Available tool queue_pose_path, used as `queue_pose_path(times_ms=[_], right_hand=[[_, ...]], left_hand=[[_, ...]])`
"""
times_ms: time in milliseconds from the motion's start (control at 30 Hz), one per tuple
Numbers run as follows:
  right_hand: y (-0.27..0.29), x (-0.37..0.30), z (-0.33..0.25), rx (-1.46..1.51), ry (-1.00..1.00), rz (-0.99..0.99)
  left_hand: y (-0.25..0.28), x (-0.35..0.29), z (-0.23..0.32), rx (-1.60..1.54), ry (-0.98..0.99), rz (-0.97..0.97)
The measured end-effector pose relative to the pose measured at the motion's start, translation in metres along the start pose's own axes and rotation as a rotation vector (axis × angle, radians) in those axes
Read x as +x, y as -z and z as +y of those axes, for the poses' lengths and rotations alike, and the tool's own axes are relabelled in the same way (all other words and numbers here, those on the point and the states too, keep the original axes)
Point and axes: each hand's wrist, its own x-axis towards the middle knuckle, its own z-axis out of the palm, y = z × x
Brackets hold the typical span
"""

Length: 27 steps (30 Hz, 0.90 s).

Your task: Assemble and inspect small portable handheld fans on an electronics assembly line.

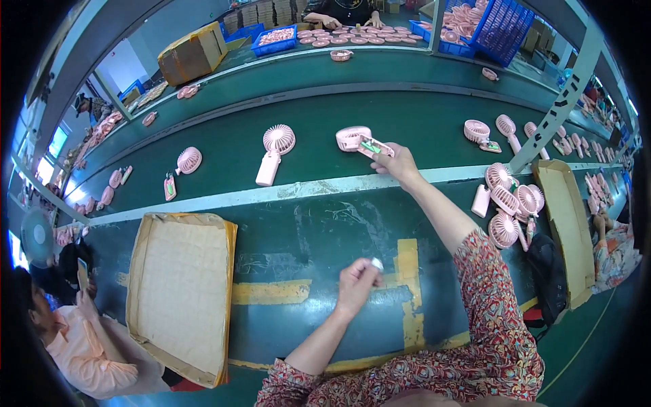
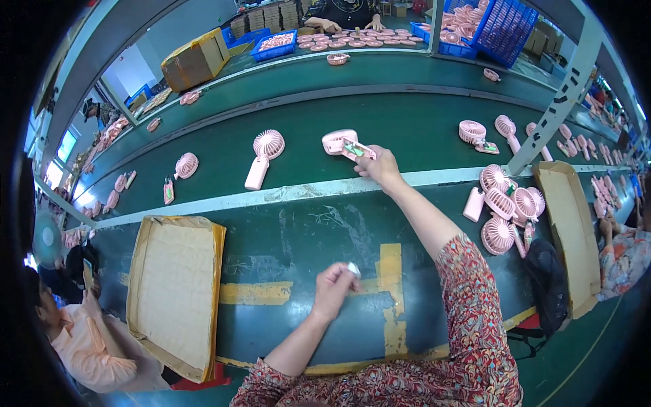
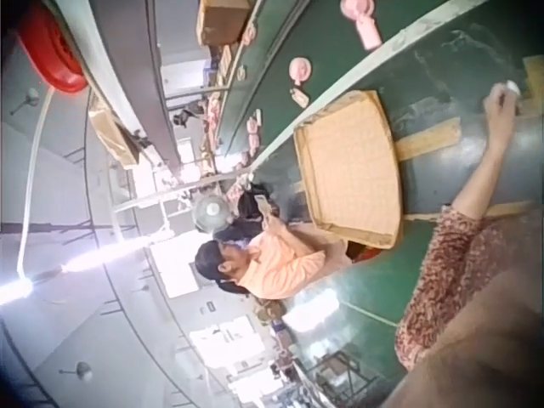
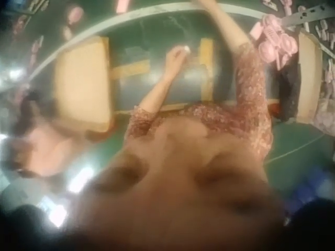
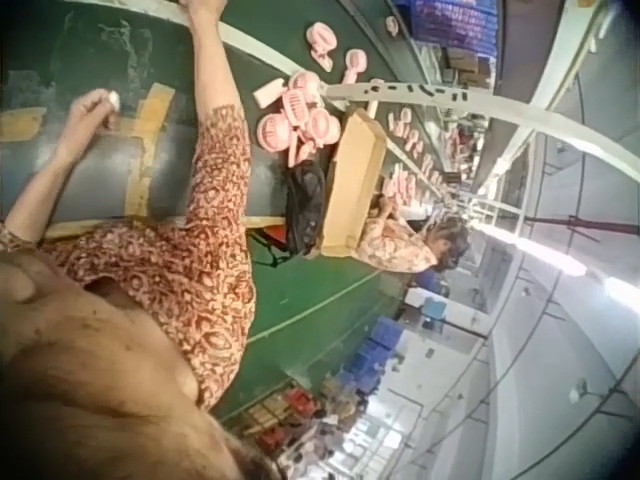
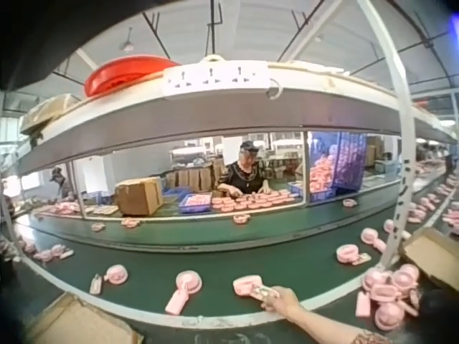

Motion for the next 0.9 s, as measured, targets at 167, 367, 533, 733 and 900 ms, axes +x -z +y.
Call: queue_pose_path(times_ms=[167, 367, 533, 733, 900], right_hand=[[-0.002, -0.107, -0.054, 0.079, 0.126, -0.234], [0.009, -0.2, -0.05, 0.106, 0.067, -0.36], [0.007, -0.235, -0.03, 0.212, 0.058, -0.296], [0.001, -0.244, -0.014, 0.24, 0.218, -0.137], [-0.005, -0.242, -0.005, -0.077, 0.496, -0.001]], left_hand=[[0.016, 0.006, 0.03, -0.683, 0.187, -0.011], [0.025, 0.014, 0.029, -0.873, 0.292, -0.187], [0.024, 0.016, 0.026, -0.872, 0.234, -0.104], [0.03, 0.015, 0.02, -1.081, 0.244, -0.123], [0.041, 0.02, 0.019, -1.087, 0.134, 0.065]])
